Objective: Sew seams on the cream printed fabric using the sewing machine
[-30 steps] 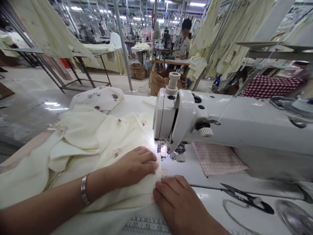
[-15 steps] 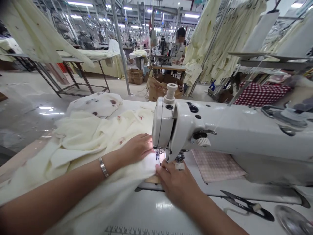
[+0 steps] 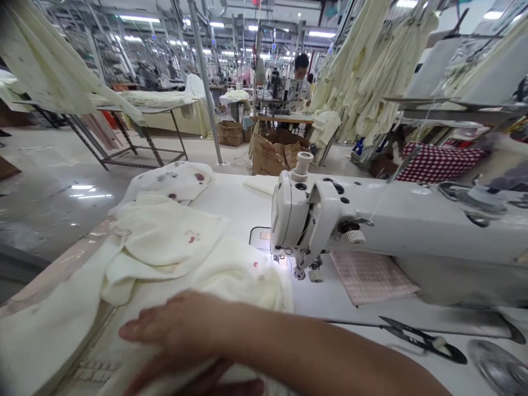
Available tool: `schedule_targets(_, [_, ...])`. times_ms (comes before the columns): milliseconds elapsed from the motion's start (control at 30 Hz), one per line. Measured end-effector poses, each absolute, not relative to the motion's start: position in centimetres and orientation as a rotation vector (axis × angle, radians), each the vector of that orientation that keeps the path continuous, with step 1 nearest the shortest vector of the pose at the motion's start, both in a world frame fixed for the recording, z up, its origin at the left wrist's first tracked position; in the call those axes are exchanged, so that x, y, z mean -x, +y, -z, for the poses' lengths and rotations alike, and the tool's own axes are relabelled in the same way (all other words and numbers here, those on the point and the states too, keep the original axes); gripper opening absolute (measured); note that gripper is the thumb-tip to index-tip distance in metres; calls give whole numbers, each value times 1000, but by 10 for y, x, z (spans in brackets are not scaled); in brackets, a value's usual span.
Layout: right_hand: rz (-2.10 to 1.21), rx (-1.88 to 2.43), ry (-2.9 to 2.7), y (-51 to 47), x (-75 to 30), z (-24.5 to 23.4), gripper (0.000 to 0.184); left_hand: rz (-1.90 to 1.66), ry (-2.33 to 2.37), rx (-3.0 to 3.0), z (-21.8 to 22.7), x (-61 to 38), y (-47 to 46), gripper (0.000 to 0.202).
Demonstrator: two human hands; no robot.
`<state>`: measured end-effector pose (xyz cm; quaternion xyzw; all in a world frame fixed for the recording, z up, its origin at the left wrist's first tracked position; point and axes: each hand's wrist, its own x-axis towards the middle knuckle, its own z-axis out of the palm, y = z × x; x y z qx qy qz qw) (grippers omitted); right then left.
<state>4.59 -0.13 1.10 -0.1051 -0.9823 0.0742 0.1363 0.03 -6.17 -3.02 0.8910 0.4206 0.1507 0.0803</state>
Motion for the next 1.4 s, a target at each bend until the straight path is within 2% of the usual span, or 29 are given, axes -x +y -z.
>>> schedule_targets(167, [-50, 837, -2624, 56, -55, 1, 50, -521, 1171, -2574, 6, 40, -50, 27])
schedule_targets(233, [-23, 979, -2562, 52, -82, 0, 39, -431, 851, -2721, -5, 67, -31, 33])
schedule_targets(300, [-14, 995, -2557, 28, -114, -2, 37, -240, 433, -2890, -19, 93, -10, 51])
schedule_targets(367, [-12, 936, -2611, -7, -144, -4, 37, -114, 291, -2939, -33, 106, 4, 52])
schedule_targets(433, [7, 870, -2705, -40, -164, -6, 34, -92, 412, -2920, -41, 101, 6, 34])
schedule_targets(500, [-3, 874, -2787, -60, -176, -7, 41, -175, 677, -2823, -40, 81, -3, 24])
schedule_targets(567, [-41, 942, -2856, -66, -187, -5, 51, -288, 896, -2722, -29, 62, -17, 26])
schedule_targets(633, [-27, 1027, -2886, -64, -202, -3, 54, -326, 938, -2725, -16, 54, -27, 38])
schedule_targets(700, [69, 1100, -2840, -60, -222, -2, 50, -257, 871, -2799, -10, 54, -33, 51])
schedule_targets(767, [137, 1151, -2715, -56, -241, -3, 40, -222, 890, -2829, -11, 51, -36, 41])
schedule_targets(867, [43, 1197, -2519, -50, -251, -7, 25, -244, 1005, -2824, -20, 24, -36, 23])
schedule_targets(967, [-69, 1267, -2425, -47, -242, -11, 20, -227, 1086, -2898, -21, -12, -32, 18])
schedule_targets(1067, [-40, 1174, -2422, -48, -228, -11, 15, -338, 1170, -2933, -16, -29, -23, 13])
schedule_targets(1200, [-93, 1212, -2549, -49, -214, -13, 15, -622, 1165, -2881, -13, -24, -15, 14])
schedule_targets(1267, [-189, 1401, -2588, -46, -212, -14, 30, -747, 1076, -2950, -11, -21, -15, 13])
schedule_targets(1333, [-272, 1513, -2599, -42, -214, -15, 40, -771, 903, -3064, -6, -22, -18, 12])
schedule_targets(1400, [-334, 1502, -2624, -37, -221, -13, 34, -684, 777, -3115, 1, -24, -21, 9])
